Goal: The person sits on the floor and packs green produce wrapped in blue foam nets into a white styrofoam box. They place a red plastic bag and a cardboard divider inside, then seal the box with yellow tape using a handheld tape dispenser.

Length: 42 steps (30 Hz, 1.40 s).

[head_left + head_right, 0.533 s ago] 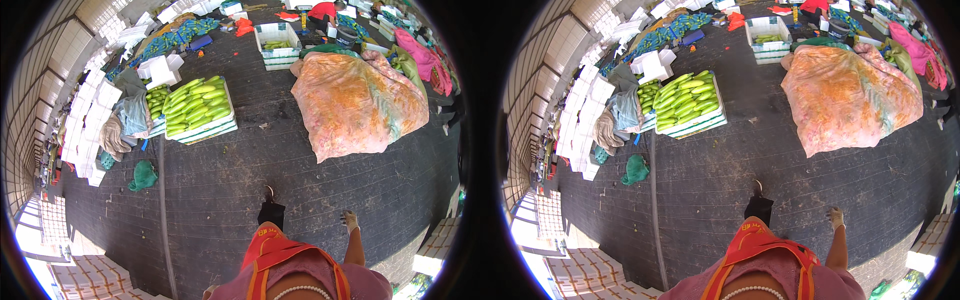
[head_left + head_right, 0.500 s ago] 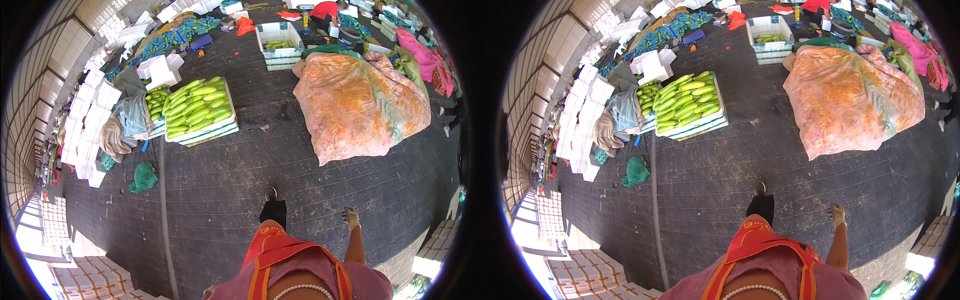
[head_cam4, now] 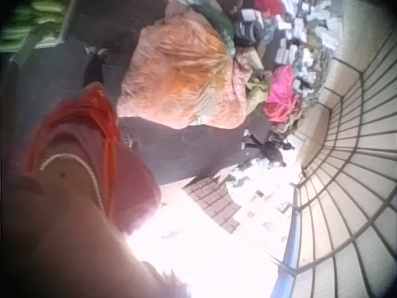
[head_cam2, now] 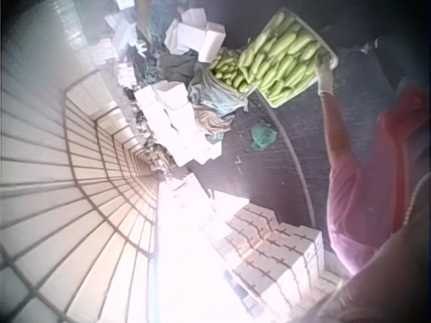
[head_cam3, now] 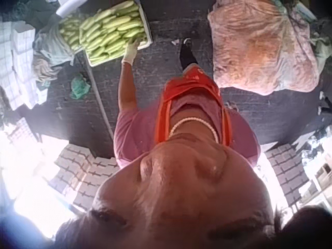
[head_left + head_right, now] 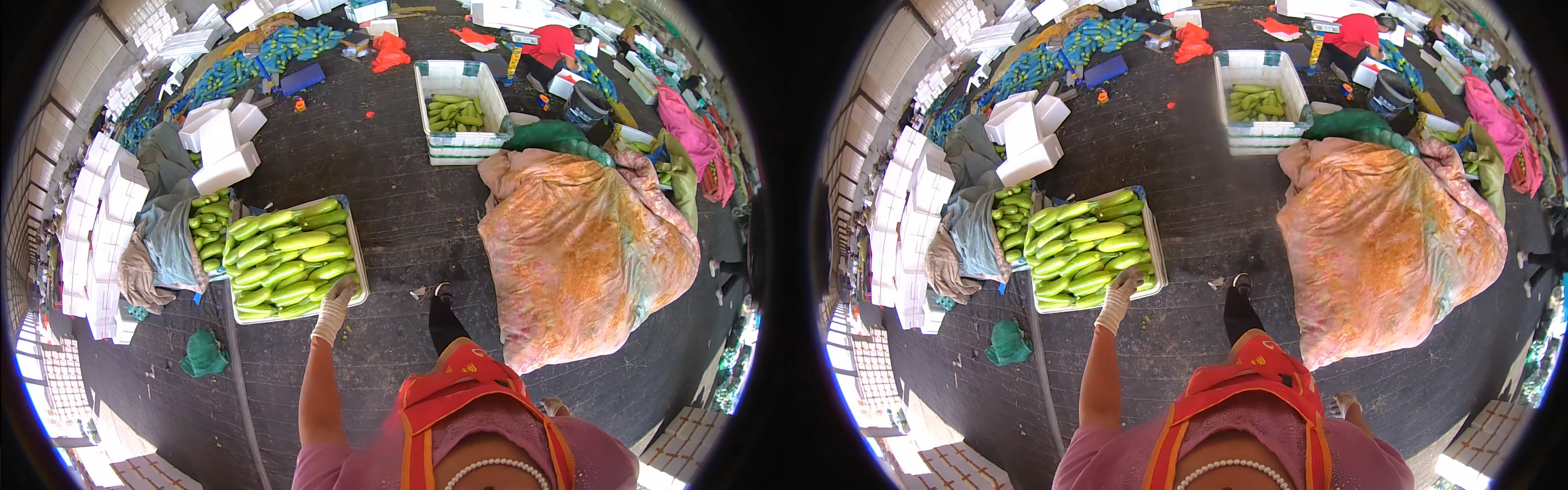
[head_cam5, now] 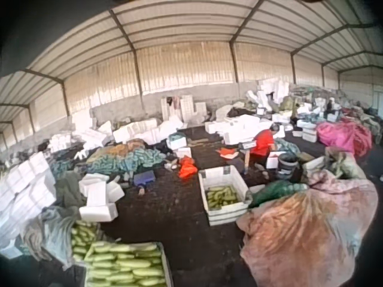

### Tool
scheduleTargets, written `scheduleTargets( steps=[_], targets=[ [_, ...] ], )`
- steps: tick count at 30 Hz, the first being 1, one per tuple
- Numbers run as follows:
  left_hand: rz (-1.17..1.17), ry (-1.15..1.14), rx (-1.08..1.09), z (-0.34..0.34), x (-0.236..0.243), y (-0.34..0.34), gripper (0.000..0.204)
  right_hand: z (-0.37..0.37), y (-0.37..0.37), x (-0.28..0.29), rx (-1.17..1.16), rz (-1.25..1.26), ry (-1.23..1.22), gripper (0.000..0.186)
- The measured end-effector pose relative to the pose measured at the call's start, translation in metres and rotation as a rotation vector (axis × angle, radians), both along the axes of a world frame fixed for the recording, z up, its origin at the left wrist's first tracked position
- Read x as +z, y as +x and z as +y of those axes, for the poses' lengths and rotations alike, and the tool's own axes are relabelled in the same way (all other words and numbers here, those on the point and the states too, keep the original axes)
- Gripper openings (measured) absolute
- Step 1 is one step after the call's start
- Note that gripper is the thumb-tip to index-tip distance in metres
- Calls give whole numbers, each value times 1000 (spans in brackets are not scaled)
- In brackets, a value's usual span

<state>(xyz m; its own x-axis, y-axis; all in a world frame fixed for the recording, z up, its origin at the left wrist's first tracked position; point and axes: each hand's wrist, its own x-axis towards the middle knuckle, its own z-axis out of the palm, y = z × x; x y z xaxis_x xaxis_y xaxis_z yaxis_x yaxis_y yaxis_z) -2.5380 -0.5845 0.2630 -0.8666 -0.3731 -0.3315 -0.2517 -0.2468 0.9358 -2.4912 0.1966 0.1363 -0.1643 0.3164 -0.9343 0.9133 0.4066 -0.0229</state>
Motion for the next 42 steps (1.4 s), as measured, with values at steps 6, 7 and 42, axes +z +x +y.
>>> scheduleTargets(
  steps=[6,7,42],
  targets=[
    [-682,298,326,-53,-78,-3,53,-148,-314,0,-71,71,2,14],
    [-824,120,258,-65,-108,41,46,-191,-375,4,-15,213,-103,12],
    [-911,593,1042,-589,-47,-561,33,-1262,-1364,83,585,706,-577,20]
  ],
)
